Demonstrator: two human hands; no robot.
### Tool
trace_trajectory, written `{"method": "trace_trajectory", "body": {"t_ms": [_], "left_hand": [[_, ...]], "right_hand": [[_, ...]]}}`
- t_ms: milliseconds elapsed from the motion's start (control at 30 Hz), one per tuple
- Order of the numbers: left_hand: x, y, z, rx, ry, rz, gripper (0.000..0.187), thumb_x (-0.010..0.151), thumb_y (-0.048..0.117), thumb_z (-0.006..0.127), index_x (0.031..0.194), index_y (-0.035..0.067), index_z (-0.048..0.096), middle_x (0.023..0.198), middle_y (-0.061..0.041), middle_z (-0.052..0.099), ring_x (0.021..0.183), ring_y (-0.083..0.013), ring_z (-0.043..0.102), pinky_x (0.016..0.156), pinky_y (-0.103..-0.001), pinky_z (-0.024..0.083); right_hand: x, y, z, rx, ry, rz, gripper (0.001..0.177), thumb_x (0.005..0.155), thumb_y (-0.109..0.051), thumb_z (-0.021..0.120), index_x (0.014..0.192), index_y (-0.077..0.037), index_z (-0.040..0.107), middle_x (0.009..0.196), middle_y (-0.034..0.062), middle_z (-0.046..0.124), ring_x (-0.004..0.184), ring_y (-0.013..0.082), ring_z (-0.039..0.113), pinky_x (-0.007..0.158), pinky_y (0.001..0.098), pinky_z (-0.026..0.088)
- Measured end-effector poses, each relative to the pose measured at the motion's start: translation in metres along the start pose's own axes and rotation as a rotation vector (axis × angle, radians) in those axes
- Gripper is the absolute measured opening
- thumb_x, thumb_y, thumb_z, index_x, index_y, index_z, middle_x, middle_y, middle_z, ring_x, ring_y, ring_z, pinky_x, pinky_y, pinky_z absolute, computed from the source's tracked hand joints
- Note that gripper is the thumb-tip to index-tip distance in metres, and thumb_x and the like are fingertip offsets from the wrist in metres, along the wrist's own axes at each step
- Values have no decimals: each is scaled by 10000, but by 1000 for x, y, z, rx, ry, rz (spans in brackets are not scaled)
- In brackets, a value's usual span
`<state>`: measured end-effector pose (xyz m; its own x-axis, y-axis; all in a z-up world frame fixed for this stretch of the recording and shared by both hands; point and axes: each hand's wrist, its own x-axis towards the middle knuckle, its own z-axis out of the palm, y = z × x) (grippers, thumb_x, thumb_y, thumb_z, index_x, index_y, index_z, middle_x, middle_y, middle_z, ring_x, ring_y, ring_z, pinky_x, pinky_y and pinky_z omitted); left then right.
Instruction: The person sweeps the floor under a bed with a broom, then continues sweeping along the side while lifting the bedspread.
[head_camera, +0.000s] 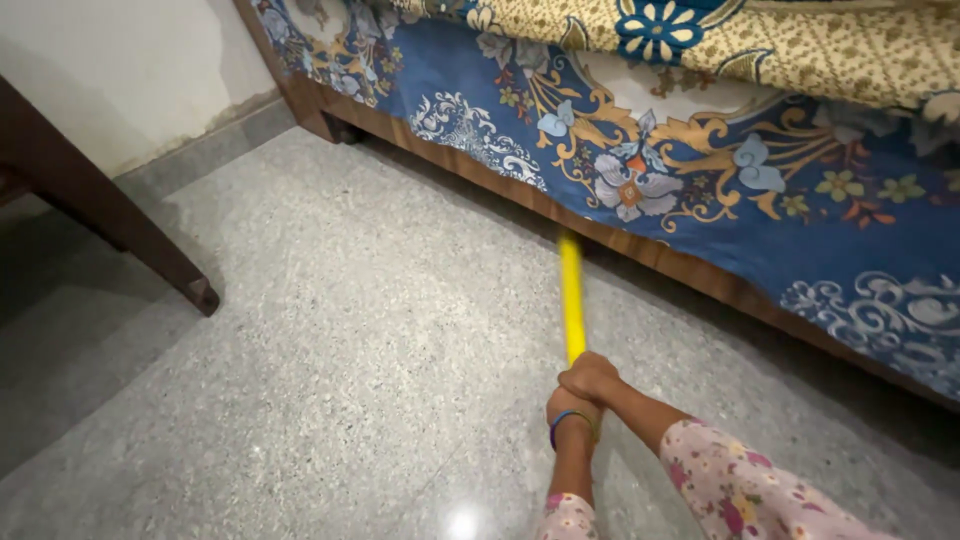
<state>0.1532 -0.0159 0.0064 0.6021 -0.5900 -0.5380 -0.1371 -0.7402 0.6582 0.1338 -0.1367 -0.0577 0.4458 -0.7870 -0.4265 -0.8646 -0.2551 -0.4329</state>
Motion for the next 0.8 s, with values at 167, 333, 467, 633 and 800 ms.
{"method": "trace_trajectory", "body": {"t_ms": [167,333,467,633,800], "left_hand": [[27,3,-18,96,20,24,454,835,354,721,1236,142,690,1238,-158,713,1160,-329,694,943,-423,575],[51,2,-36,177,45,36,461,837,346,712,1251,147,679,1255,-159,703,1176,-334,681,961,-428,562],[72,-7,-49,252,71,37,466,839,341,704,1263,150,670,1268,-160,694,1189,-337,670,974,-433,552],[99,-23,-57,363,97,29,474,841,334,694,1279,155,658,1284,-161,684,1205,-341,657,992,-438,539],[101,-16,-38,393,116,16,463,848,336,686,1270,149,661,1277,-165,685,1201,-343,656,990,-440,536]], "right_hand": [[-5,-32,-28,-205,-84,-130,524,752,-330,700,1177,-23,713,1135,226,725,1083,366,718,956,431,587],[3,-42,-32,-233,-85,-303,564,779,-363,709,1214,-7,656,1123,267,711,1079,409,701,961,460,566],[31,-46,6,19,8,-175,582,788,-416,717,1189,4,672,1120,266,712,1093,411,695,973,466,557],[59,-62,59,341,151,46,604,814,-420,730,1126,91,651,1081,300,718,1057,426,705,954,464,556],[62,-63,46,301,96,70,454,766,-375,727,993,16,764,1110,238,732,1055,381,728,949,429,582]]}}
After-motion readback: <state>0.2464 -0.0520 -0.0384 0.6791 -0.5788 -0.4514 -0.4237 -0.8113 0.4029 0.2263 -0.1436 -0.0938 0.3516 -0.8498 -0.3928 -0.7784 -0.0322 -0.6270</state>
